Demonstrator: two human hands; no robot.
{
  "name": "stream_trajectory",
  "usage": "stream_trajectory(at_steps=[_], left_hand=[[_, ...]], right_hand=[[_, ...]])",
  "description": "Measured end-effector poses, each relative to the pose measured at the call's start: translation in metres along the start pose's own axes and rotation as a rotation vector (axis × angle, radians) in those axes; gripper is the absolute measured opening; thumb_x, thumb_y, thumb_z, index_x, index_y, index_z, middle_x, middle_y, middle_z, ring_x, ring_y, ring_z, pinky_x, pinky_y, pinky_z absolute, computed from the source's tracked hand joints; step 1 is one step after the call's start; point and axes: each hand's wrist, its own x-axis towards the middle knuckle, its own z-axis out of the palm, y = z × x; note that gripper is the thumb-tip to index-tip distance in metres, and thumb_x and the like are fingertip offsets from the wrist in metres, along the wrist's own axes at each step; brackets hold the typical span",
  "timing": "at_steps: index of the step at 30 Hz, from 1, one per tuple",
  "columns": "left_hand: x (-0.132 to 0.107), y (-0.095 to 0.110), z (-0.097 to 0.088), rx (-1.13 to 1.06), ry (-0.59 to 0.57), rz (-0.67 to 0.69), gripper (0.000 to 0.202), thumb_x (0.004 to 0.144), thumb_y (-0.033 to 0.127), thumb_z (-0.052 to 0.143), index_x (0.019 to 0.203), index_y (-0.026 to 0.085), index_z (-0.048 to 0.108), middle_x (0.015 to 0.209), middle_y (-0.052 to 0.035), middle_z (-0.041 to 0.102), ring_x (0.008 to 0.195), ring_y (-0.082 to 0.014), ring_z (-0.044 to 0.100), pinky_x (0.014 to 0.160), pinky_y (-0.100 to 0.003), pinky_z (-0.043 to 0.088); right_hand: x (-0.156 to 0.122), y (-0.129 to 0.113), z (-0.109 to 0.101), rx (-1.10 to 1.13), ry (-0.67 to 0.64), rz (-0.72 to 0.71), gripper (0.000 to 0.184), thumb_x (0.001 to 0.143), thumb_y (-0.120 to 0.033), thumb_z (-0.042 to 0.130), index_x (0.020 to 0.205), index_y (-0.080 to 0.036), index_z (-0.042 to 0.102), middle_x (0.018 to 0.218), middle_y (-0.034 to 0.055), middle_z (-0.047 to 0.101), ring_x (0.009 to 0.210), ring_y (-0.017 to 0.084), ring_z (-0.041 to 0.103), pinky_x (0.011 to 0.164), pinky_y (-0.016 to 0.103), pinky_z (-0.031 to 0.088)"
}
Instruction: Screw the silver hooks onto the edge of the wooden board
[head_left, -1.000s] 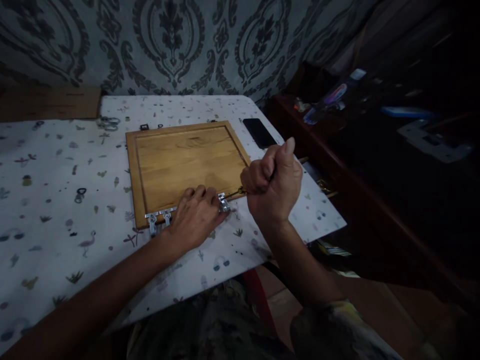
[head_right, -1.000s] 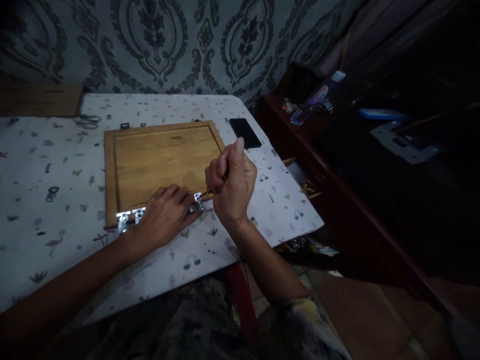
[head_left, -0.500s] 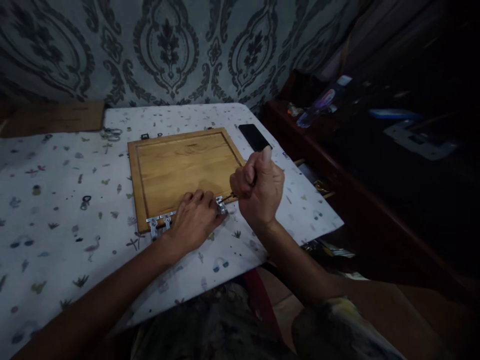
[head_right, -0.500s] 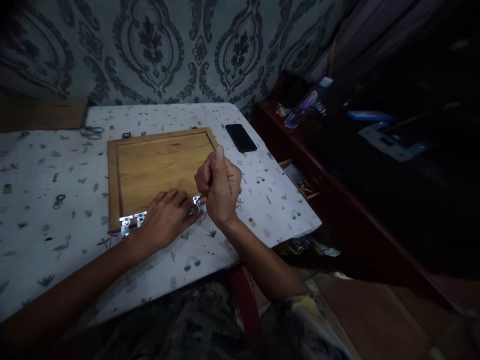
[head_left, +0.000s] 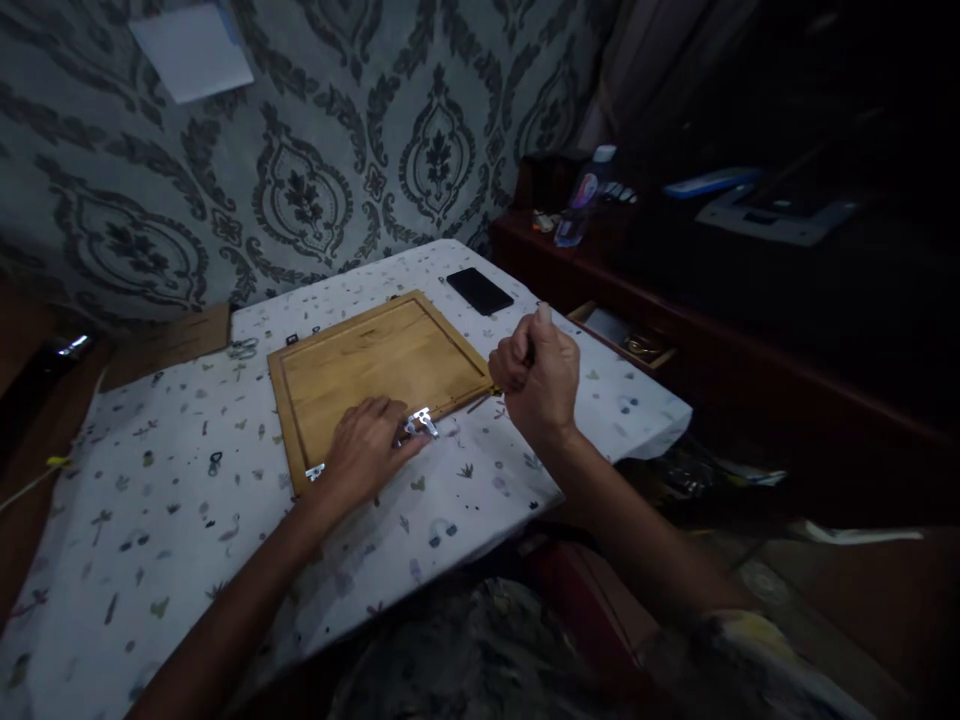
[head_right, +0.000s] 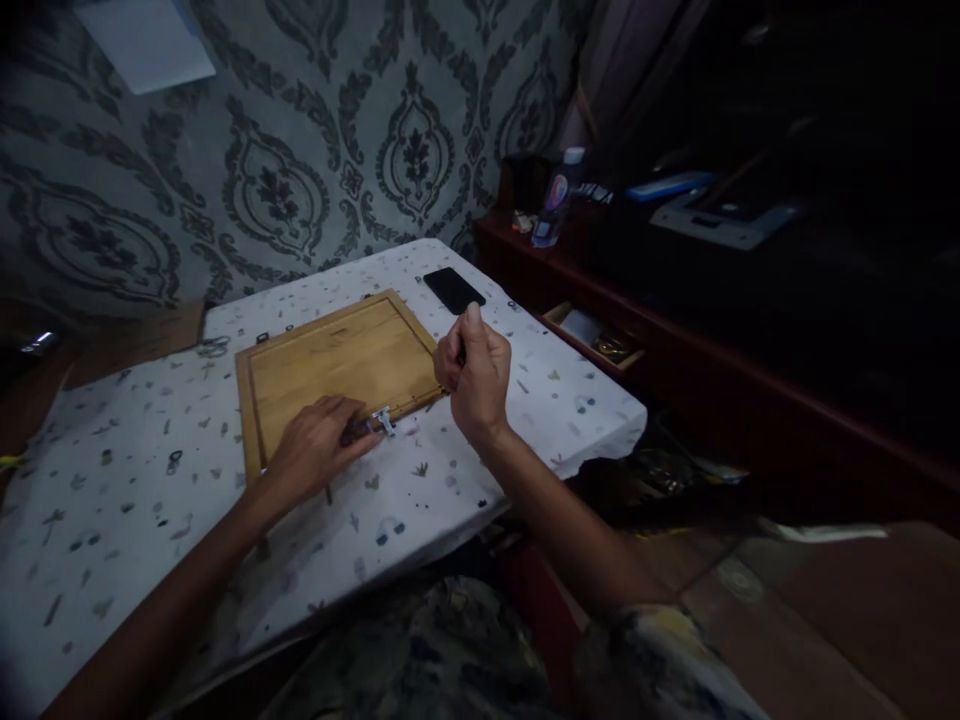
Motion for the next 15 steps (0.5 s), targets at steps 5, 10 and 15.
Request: stream_trajectory(at_steps=[5, 10, 15], left_hand=[[-0.003, 0.008, -0.007, 0.017, 0.018, -0.057, 0.036, 0.093, 0.047, 0.061, 0.115, 0.018, 0.063, 0.109, -0.0087, 0.068, 0.108, -0.0275, 0.061, 0.091, -0.041, 0.048], [0.001, 0.023, 0.013, 0.073, 0.028, -0.063, 0.038, 0.091, 0.049, 0.063, 0.114, 0.019, 0.063, 0.11, -0.0082, 0.066, 0.109, -0.0286, 0.058, 0.091, -0.042, 0.046], [0.002, 0.025, 0.028, 0.087, 0.033, -0.114, 0.034, 0.094, 0.046, 0.06, 0.113, 0.018, 0.065, 0.111, -0.0085, 0.066, 0.107, -0.0273, 0.058, 0.091, -0.042, 0.045]], right_hand=[[-0.004, -0.001, -0.018, 0.023, 0.018, 0.053, 0.059, 0.081, -0.069, 0.066, 0.054, -0.022, 0.042, 0.038, -0.0106, 0.027, 0.033, 0.004, 0.02, 0.035, 0.021, 0.015], [-0.006, 0.001, -0.024, 0.039, 0.017, 0.079, 0.06, 0.076, -0.07, 0.07, 0.053, -0.022, 0.043, 0.038, -0.0108, 0.027, 0.033, 0.004, 0.02, 0.035, 0.021, 0.014], [-0.007, 0.001, -0.029, 0.035, -0.003, 0.09, 0.056, 0.08, -0.065, 0.068, 0.055, -0.022, 0.043, 0.039, -0.0106, 0.027, 0.034, 0.004, 0.021, 0.036, 0.021, 0.016]])
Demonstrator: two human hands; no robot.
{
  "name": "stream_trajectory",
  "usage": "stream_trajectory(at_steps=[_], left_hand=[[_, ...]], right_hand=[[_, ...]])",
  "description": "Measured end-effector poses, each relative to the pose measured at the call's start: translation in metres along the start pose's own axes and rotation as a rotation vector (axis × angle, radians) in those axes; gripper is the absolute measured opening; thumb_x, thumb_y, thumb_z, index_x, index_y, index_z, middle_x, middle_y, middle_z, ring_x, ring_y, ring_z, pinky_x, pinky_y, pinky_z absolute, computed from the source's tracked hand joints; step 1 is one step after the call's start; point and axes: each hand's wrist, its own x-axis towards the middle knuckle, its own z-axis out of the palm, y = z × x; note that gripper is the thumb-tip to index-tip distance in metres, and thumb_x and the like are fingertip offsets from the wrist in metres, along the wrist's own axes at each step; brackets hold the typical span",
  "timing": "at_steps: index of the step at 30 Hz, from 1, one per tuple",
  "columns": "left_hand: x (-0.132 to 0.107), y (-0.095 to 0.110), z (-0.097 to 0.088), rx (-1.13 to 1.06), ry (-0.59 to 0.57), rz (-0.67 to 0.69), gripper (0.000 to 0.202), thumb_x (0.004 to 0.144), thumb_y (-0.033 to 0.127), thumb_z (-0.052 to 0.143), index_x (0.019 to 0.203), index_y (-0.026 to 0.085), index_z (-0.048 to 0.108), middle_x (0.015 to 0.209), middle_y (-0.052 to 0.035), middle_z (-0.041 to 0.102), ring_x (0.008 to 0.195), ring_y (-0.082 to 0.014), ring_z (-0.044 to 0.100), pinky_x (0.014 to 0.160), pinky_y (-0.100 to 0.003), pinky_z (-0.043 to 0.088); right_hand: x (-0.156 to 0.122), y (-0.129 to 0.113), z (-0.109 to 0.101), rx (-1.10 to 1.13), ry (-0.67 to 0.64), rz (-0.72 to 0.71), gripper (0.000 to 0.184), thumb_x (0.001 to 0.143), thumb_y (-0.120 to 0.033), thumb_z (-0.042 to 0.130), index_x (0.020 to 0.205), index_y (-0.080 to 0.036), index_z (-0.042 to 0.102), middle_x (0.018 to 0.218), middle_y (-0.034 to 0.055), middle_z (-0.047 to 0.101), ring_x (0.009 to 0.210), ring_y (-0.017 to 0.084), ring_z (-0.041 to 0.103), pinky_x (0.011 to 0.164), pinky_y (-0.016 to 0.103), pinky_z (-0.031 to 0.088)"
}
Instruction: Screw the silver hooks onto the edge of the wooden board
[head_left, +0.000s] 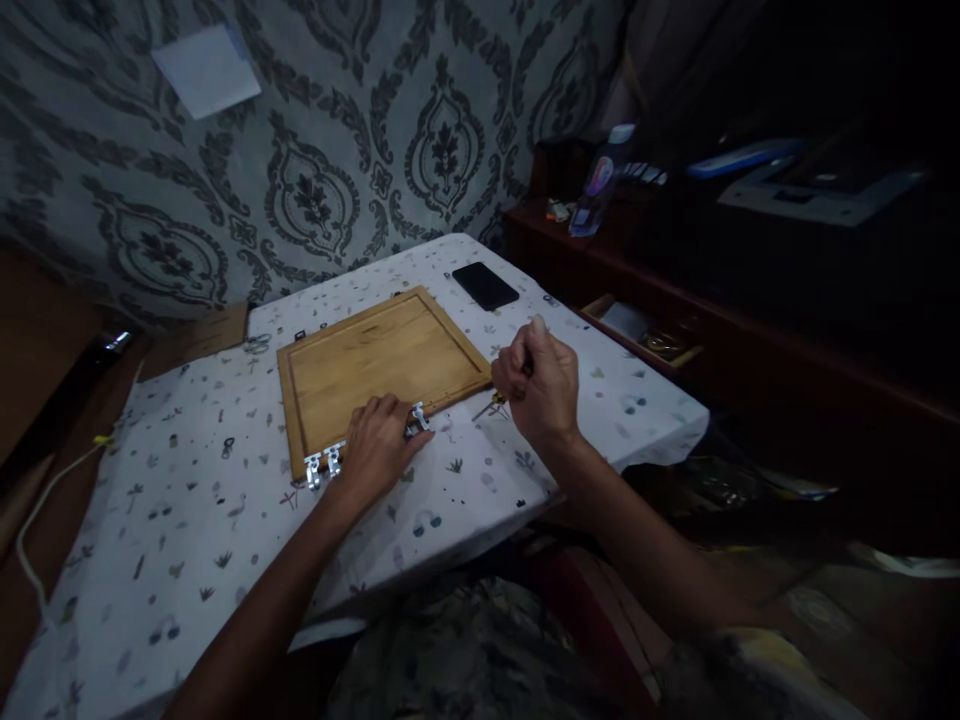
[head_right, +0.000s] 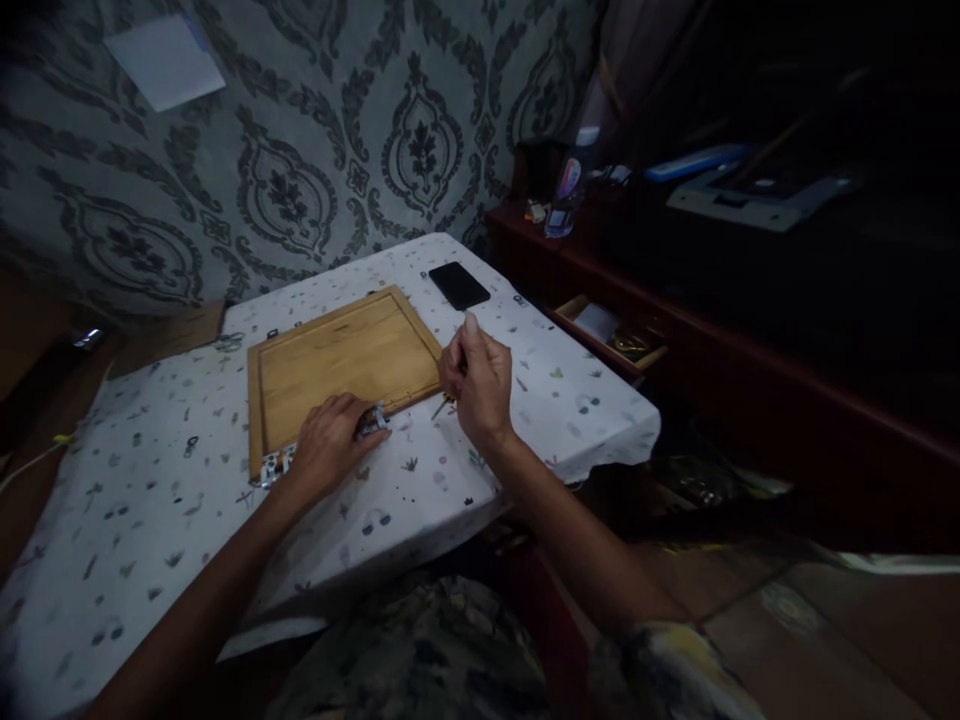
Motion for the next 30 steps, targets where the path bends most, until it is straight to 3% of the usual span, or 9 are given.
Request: stream_trajectory(at_steps=[5, 11, 17, 23, 27, 30], left_hand=[[0.0, 0.002, 0.001, -0.028, 0.009, -0.033, 0.034, 0.093, 0.046, 0.063, 0.113, 0.019, 0.066, 0.11, -0.0083, 0.067, 0.107, -0.0262, 0.059, 0.089, -0.04, 0.045], [0.0, 0.004, -0.001, -0.063, 0.007, -0.066, 0.031, 0.088, 0.045, 0.069, 0.106, 0.02, 0.068, 0.106, -0.0075, 0.067, 0.106, -0.0273, 0.06, 0.089, -0.041, 0.047], [-0.002, 0.006, -0.005, -0.057, 0.011, -0.072, 0.031, 0.089, 0.044, 0.068, 0.107, 0.019, 0.066, 0.108, -0.008, 0.067, 0.108, -0.0279, 0.059, 0.09, -0.042, 0.046], [-0.006, 0.008, -0.005, -0.042, 0.032, -0.074, 0.046, 0.088, 0.049, 0.068, 0.119, 0.016, 0.059, 0.114, -0.0112, 0.067, 0.111, -0.0293, 0.06, 0.092, -0.042, 0.045], [-0.006, 0.007, -0.004, -0.047, 0.034, -0.077, 0.041, 0.089, 0.051, 0.066, 0.113, 0.017, 0.062, 0.11, -0.0099, 0.067, 0.109, -0.0285, 0.06, 0.09, -0.041, 0.045], [-0.006, 0.006, -0.004, -0.061, 0.024, -0.066, 0.036, 0.091, 0.048, 0.065, 0.11, 0.018, 0.064, 0.108, -0.0088, 0.067, 0.107, -0.0279, 0.06, 0.089, -0.041, 0.046]], right_hand=[[-0.003, 0.0, 0.0, 0.004, -0.042, 0.003, 0.055, 0.083, -0.065, 0.065, 0.056, -0.022, 0.044, 0.039, -0.0107, 0.027, 0.034, 0.005, 0.02, 0.036, 0.022, 0.016], [-0.005, 0.004, -0.002, -0.014, -0.188, 0.014, 0.047, 0.086, -0.053, 0.068, 0.059, -0.02, 0.049, 0.042, -0.0085, 0.035, 0.039, 0.006, 0.028, 0.041, 0.022, 0.02], [-0.003, 0.015, -0.002, -0.052, -0.373, 0.136, 0.056, 0.088, -0.062, 0.06, 0.054, -0.02, 0.047, 0.038, -0.0082, 0.032, 0.035, 0.005, 0.024, 0.038, 0.022, 0.017], [0.004, 0.01, 0.024, 0.042, -0.335, 0.099, 0.057, 0.088, -0.064, 0.059, 0.053, -0.022, 0.042, 0.038, -0.0102, 0.025, 0.033, 0.005, 0.019, 0.037, 0.022, 0.014], [0.01, 0.011, 0.044, 0.077, -0.333, 0.087, 0.053, 0.086, -0.063, 0.06, 0.057, -0.022, 0.042, 0.04, -0.0105, 0.026, 0.035, 0.005, 0.02, 0.037, 0.021, 0.016], [0.012, 0.021, 0.057, 0.116, -0.343, 0.082, 0.043, 0.085, -0.053, 0.062, 0.061, -0.022, 0.046, 0.042, -0.0105, 0.031, 0.038, 0.005, 0.022, 0.039, 0.02, 0.019]])
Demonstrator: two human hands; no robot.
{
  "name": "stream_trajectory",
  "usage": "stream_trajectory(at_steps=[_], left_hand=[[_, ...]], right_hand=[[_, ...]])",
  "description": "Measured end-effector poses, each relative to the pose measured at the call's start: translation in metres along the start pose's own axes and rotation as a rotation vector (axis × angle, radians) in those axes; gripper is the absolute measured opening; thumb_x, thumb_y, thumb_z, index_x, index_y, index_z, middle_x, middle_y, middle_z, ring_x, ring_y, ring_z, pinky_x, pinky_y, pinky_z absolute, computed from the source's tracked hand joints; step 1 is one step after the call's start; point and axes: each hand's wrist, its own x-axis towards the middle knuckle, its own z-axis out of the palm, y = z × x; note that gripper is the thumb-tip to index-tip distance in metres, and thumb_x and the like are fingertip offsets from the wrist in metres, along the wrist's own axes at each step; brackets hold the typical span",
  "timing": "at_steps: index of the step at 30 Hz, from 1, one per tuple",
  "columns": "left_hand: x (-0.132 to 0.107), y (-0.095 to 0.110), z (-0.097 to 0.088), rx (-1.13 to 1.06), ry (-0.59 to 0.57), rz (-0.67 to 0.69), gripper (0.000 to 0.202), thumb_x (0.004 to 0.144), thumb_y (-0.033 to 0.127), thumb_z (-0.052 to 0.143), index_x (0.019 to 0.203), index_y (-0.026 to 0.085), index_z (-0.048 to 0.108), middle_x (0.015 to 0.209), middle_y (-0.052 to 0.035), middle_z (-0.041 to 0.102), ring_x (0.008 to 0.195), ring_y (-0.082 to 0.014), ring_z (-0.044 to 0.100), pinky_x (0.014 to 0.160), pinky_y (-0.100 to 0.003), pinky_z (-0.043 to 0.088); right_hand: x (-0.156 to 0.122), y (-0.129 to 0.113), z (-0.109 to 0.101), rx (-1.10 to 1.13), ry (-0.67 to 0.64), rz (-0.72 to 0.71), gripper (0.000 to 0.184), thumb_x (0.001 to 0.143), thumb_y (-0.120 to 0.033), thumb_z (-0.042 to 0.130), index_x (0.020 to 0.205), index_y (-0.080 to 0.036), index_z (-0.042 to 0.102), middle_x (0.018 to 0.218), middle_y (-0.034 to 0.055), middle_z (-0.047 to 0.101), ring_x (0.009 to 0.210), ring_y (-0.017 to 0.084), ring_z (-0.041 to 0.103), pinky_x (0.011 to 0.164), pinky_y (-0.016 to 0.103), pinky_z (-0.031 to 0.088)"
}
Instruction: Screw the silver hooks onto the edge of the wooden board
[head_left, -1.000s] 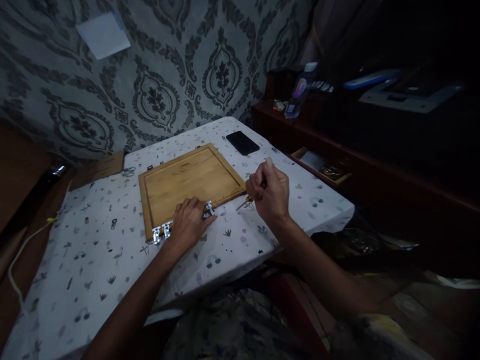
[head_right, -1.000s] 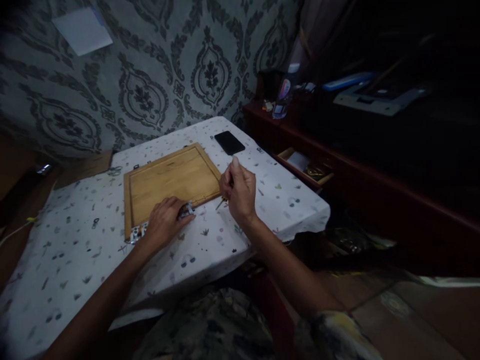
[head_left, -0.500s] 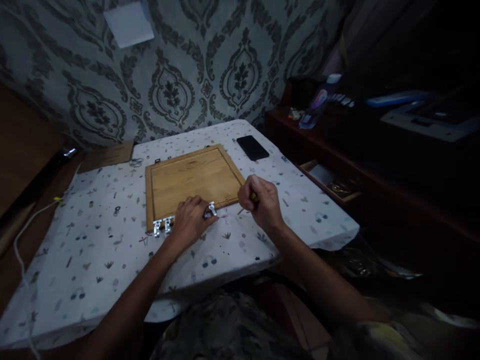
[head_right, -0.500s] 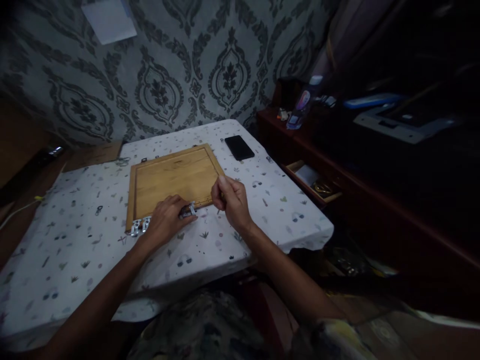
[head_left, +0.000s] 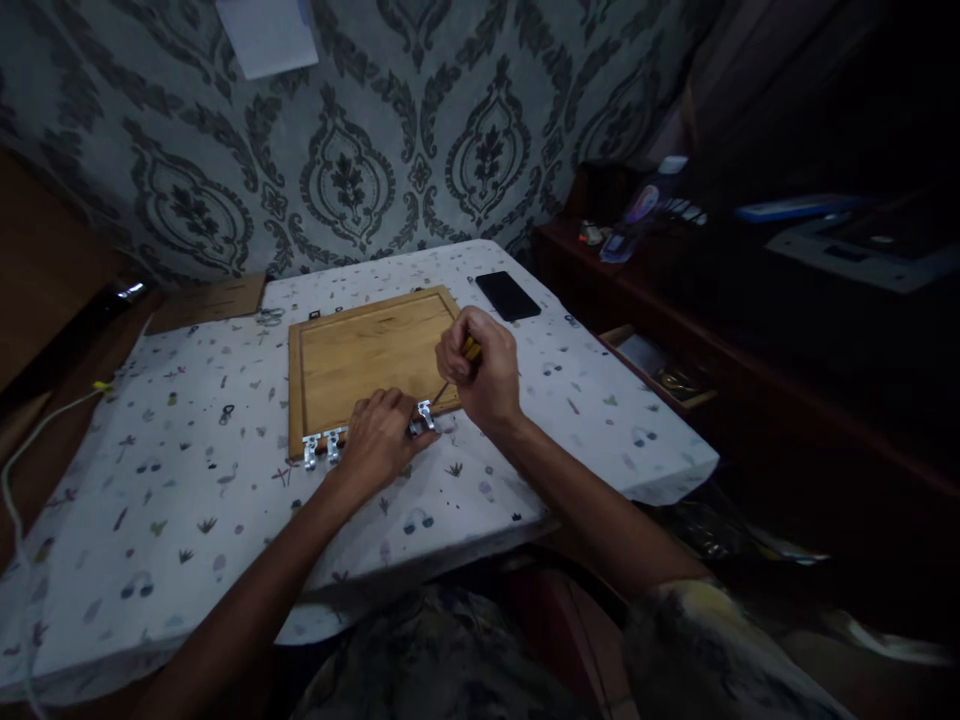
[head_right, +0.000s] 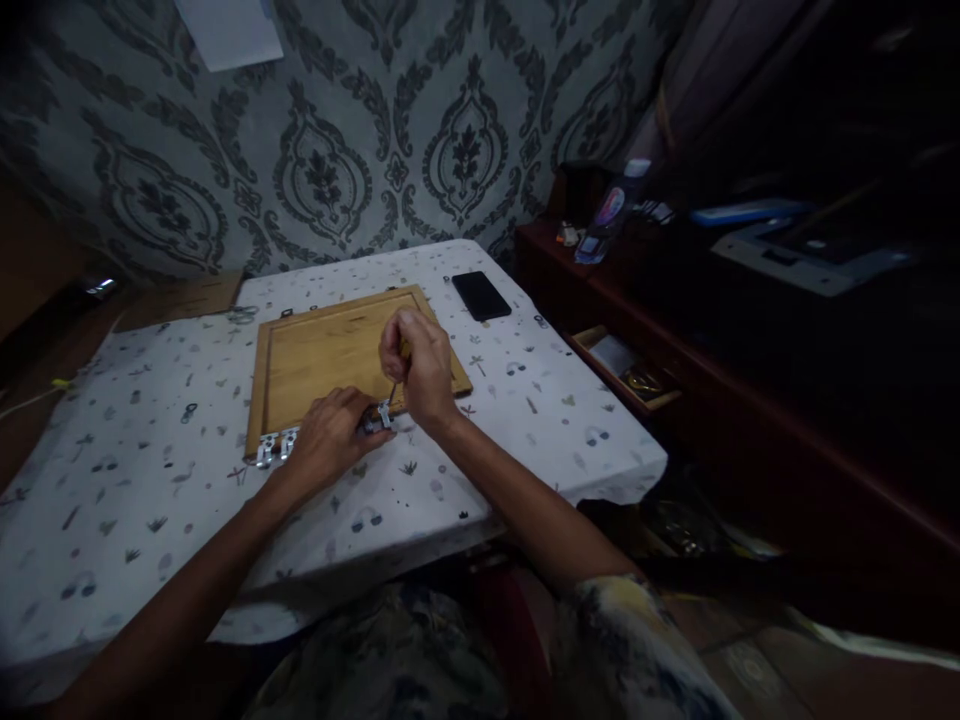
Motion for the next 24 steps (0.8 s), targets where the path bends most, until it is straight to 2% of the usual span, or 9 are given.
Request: stream_trajectory(at_steps=[4, 9, 24], left_hand=[[0.0, 0.0, 0.002, -0.014, 0.01, -0.005, 0.03, 0.092, 0.042, 0.065, 0.108, 0.018, 0.065, 0.108, -0.009, 0.066, 0.107, -0.0277, 0.059, 0.09, -0.042, 0.046], [-0.001, -0.001, 0.006, -0.005, 0.043, -0.009, 0.027, 0.093, 0.041, 0.063, 0.107, 0.018, 0.064, 0.108, -0.0088, 0.066, 0.106, -0.0274, 0.058, 0.09, -0.042, 0.046], [-0.002, -0.004, 0.013, -0.02, 0.055, 0.013, 0.031, 0.092, 0.045, 0.063, 0.109, 0.019, 0.064, 0.109, -0.0076, 0.066, 0.106, -0.0275, 0.056, 0.09, -0.042, 0.044]], right_hand=[[0.005, 0.021, 0.007, -0.037, 0.048, -0.031, 0.03, 0.087, -0.049, 0.058, 0.074, -0.023, 0.051, 0.042, -0.0124, 0.034, 0.037, 0.006, 0.022, 0.04, 0.02, 0.02], [0.003, 0.036, 0.007, -0.047, 0.121, -0.025, 0.027, 0.086, -0.05, 0.056, 0.081, -0.024, 0.051, 0.041, -0.0146, 0.03, 0.036, 0.006, 0.019, 0.038, 0.019, 0.017], [0.005, 0.031, 0.001, -0.103, 0.158, -0.061, 0.025, 0.088, -0.047, 0.053, 0.081, -0.024, 0.05, 0.04, -0.0147, 0.026, 0.035, 0.006, 0.014, 0.038, 0.021, 0.017]])
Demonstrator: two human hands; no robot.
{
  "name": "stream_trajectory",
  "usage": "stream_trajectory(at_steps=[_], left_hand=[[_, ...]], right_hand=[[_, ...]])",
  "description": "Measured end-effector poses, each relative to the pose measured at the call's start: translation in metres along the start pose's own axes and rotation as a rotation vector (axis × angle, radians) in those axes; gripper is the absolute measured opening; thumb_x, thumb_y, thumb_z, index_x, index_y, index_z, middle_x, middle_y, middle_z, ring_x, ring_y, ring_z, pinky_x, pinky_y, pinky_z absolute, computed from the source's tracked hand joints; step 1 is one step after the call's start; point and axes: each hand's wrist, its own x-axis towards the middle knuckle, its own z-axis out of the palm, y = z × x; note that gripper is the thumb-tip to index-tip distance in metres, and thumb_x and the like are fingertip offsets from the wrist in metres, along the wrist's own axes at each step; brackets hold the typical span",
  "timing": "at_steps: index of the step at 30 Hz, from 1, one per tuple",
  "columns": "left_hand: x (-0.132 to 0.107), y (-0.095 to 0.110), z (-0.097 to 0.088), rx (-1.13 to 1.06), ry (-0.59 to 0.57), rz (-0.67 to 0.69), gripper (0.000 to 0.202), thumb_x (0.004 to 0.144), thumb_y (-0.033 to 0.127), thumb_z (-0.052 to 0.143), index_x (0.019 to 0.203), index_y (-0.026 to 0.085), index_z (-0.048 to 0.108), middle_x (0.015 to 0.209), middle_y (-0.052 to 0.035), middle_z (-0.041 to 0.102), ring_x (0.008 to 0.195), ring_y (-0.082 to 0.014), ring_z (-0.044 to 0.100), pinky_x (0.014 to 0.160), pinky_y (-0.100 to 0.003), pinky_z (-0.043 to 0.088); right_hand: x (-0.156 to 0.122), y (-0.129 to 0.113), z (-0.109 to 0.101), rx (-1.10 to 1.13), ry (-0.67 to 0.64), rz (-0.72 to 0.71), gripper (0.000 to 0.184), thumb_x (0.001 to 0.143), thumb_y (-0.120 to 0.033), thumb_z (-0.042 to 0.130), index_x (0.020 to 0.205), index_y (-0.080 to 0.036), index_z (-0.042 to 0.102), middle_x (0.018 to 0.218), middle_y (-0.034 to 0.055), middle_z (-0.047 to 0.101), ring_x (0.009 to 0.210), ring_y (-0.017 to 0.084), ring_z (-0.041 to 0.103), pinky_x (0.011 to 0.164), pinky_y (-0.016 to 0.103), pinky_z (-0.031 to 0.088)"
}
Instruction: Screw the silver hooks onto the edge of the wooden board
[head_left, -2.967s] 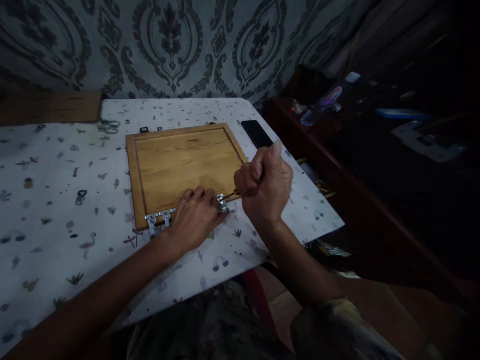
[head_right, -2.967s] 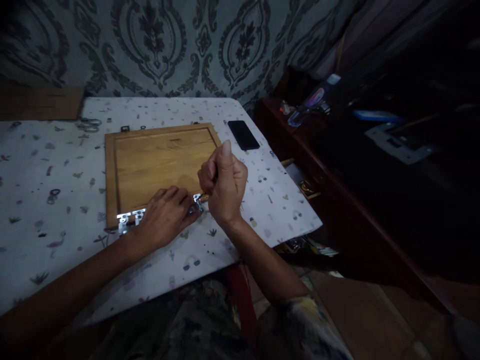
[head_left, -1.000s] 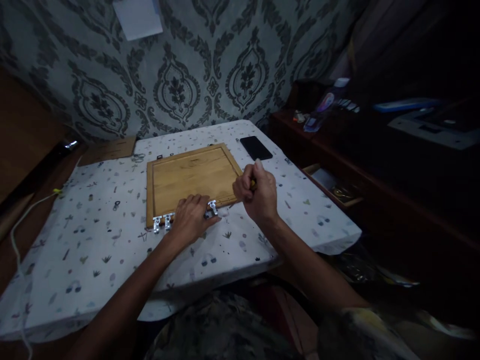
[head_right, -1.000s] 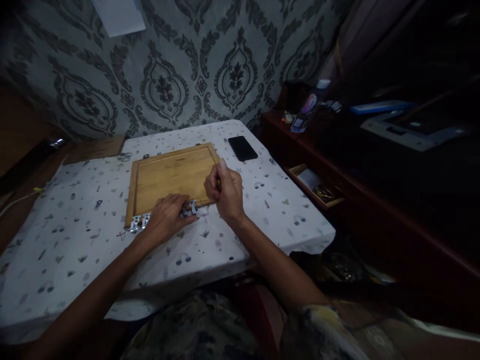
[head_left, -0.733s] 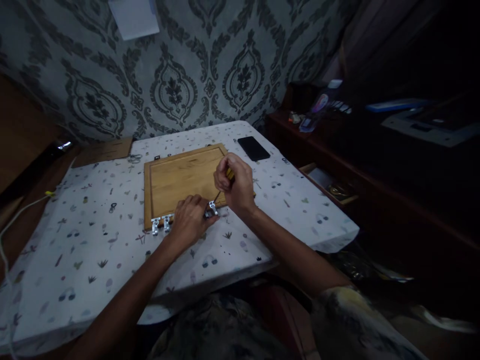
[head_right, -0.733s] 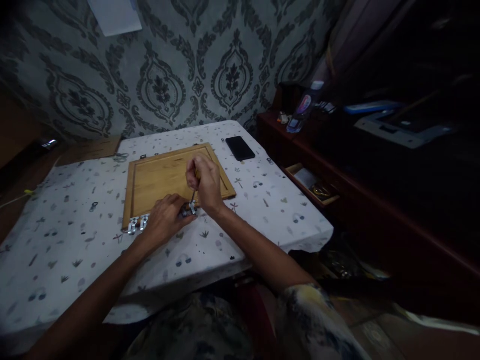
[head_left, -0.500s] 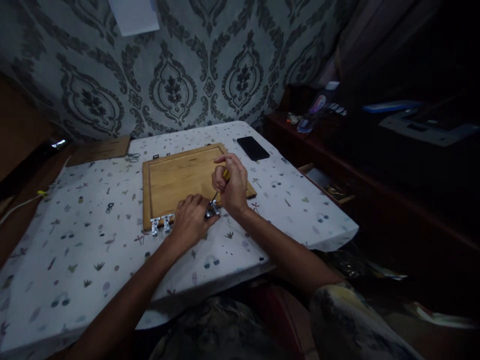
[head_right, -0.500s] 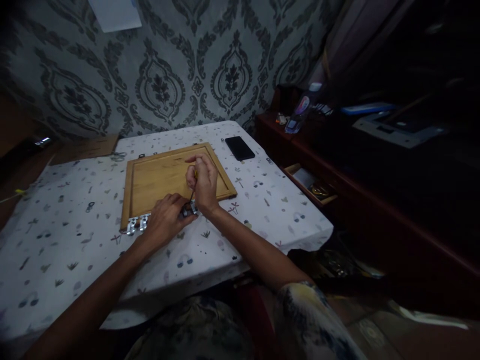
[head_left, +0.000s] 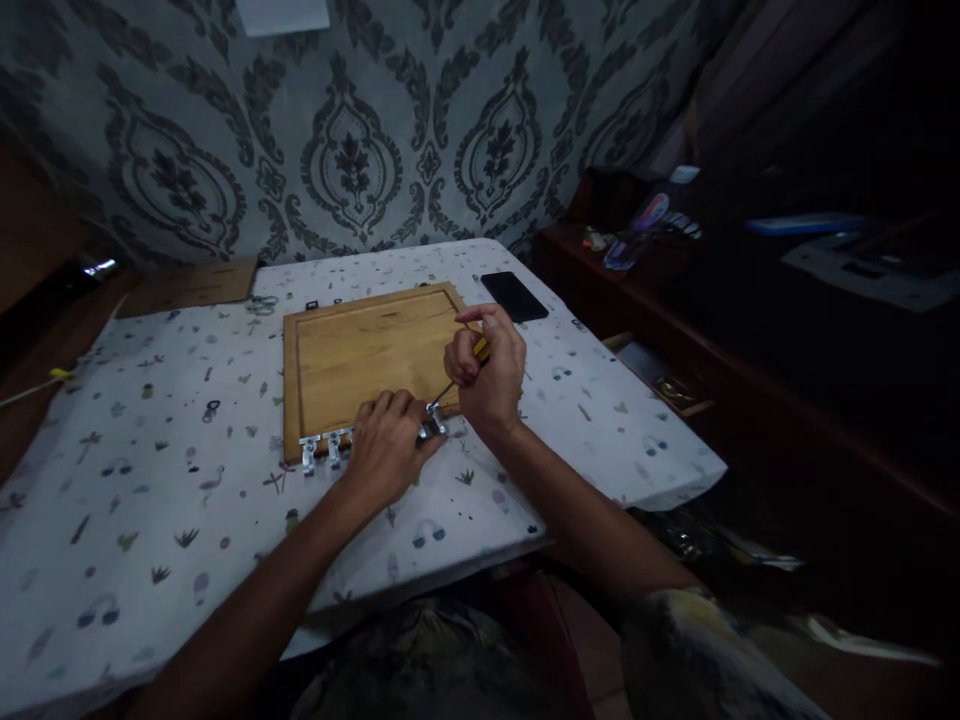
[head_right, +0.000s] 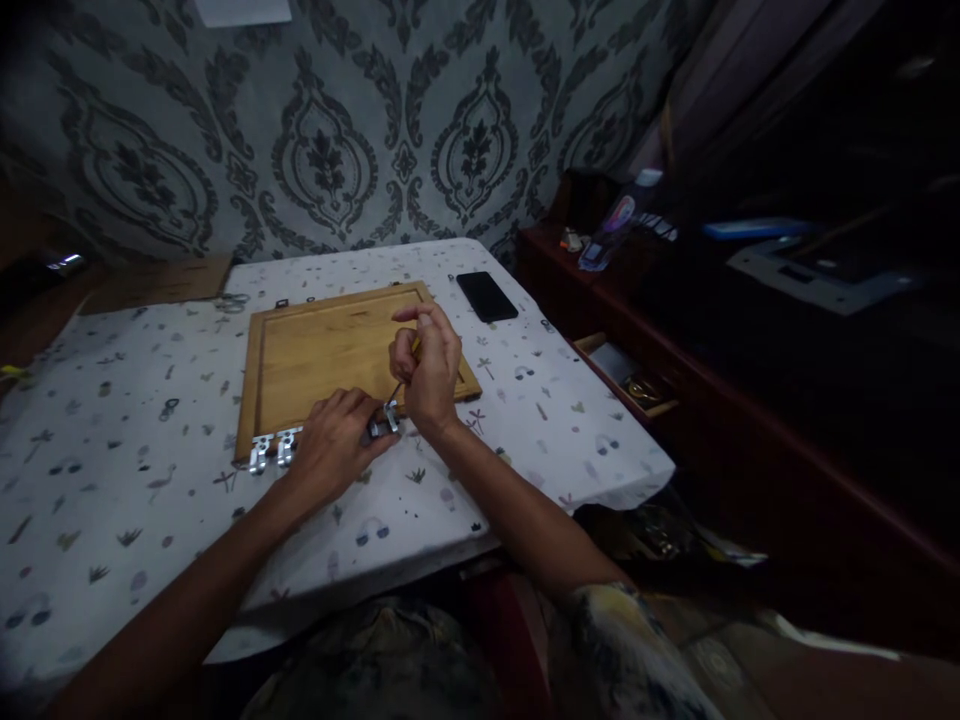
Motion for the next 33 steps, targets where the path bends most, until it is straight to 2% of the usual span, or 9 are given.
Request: stream_trajectory(at_steps=[6, 11, 15, 18, 21, 23, 26, 28, 33], left_hand=[[0.0, 0.001, -0.002, 0.013, -0.022, -0.003, 0.033, 0.093, 0.044, 0.063, 0.111, 0.017, 0.064, 0.11, -0.0081, 0.065, 0.107, -0.0284, 0.056, 0.091, -0.043, 0.044], [-0.001, 0.0, -0.002, -0.005, -0.018, 0.003, 0.034, 0.093, 0.044, 0.061, 0.113, 0.016, 0.063, 0.112, -0.0086, 0.065, 0.109, -0.0291, 0.056, 0.093, -0.043, 0.043], [-0.001, -0.002, -0.001, -0.002, -0.013, 0.016, 0.035, 0.094, 0.047, 0.059, 0.111, 0.016, 0.063, 0.112, -0.0093, 0.065, 0.108, -0.0292, 0.056, 0.092, -0.044, 0.043], [-0.001, -0.003, 0.0, 0.008, 0.003, 0.025, 0.036, 0.095, 0.048, 0.058, 0.109, 0.016, 0.063, 0.113, -0.0103, 0.065, 0.109, -0.0295, 0.056, 0.091, -0.044, 0.043], [-0.002, -0.004, 0.002, 0.018, 0.027, 0.03, 0.035, 0.095, 0.048, 0.057, 0.108, 0.016, 0.064, 0.113, -0.0106, 0.066, 0.109, -0.0294, 0.056, 0.09, -0.043, 0.043], [-0.003, -0.004, 0.004, 0.016, 0.046, 0.038, 0.037, 0.095, 0.049, 0.057, 0.11, 0.015, 0.063, 0.116, -0.011, 0.066, 0.11, -0.0293, 0.056, 0.091, -0.044, 0.043], [-0.003, -0.005, 0.005, 0.009, 0.063, 0.043, 0.042, 0.094, 0.053, 0.056, 0.112, 0.016, 0.064, 0.116, -0.011, 0.066, 0.11, -0.0295, 0.057, 0.091, -0.044, 0.044], [-0.002, -0.005, 0.005, 0.008, 0.06, 0.038, 0.042, 0.094, 0.054, 0.055, 0.107, 0.016, 0.065, 0.112, -0.0107, 0.067, 0.109, -0.0298, 0.057, 0.09, -0.044, 0.044], [-0.001, -0.004, 0.003, 0.002, 0.054, 0.039, 0.038, 0.094, 0.052, 0.057, 0.102, 0.016, 0.066, 0.106, -0.0093, 0.066, 0.107, -0.0291, 0.058, 0.089, -0.043, 0.046]], right_hand=[[-0.003, 0.001, 0.002, -0.022, -0.04, 0.007, 0.024, 0.088, -0.047, 0.054, 0.081, -0.024, 0.052, 0.04, -0.014, 0.028, 0.035, 0.006, 0.016, 0.038, 0.021, 0.017], [-0.004, 0.002, 0.004, -0.037, -0.124, -0.001, 0.027, 0.089, -0.048, 0.057, 0.081, -0.022, 0.058, 0.041, -0.0131, 0.03, 0.036, 0.006, 0.021, 0.04, 0.021, 0.02], [0.003, -0.003, 0.005, -0.204, -0.294, 0.077, 0.049, 0.088, -0.062, 0.057, 0.066, -0.019, 0.061, 0.044, -0.0074, 0.04, 0.04, 0.007, 0.033, 0.042, 0.022, 0.027], [0.011, -0.009, 0.006, -0.297, -0.467, 0.072, 0.054, 0.085, -0.064, 0.06, 0.058, -0.018, 0.064, 0.053, -0.0015, 0.054, 0.05, 0.009, 0.048, 0.051, 0.024, 0.039], [0.015, -0.009, 0.007, -0.239, -0.599, 0.068, 0.054, 0.084, -0.061, 0.064, 0.051, -0.018, 0.06, 0.061, 0.0013, 0.062, 0.059, 0.011, 0.056, 0.062, 0.026, 0.046], [0.015, -0.005, 0.007, -0.162, -0.649, 0.147, 0.055, 0.085, -0.058, 0.064, 0.049, -0.018, 0.054, 0.054, -0.0003, 0.059, 0.051, 0.009, 0.053, 0.056, 0.024, 0.044], [0.012, 0.002, 0.007, -0.075, -0.622, 0.234, 0.057, 0.087, -0.057, 0.064, 0.048, -0.019, 0.045, 0.038, -0.0062, 0.042, 0.036, 0.005, 0.036, 0.041, 0.022, 0.028], [0.01, 0.004, 0.009, -0.04, -0.564, 0.236, 0.058, 0.085, -0.057, 0.066, 0.047, -0.02, 0.042, 0.036, -0.0083, 0.035, 0.034, 0.004, 0.028, 0.038, 0.021, 0.02], [0.009, 0.004, 0.016, 0.027, -0.403, 0.189, 0.06, 0.081, -0.057, 0.07, 0.047, -0.02, 0.036, 0.038, -0.0103, 0.027, 0.034, 0.002, 0.02, 0.037, 0.02, 0.013]])
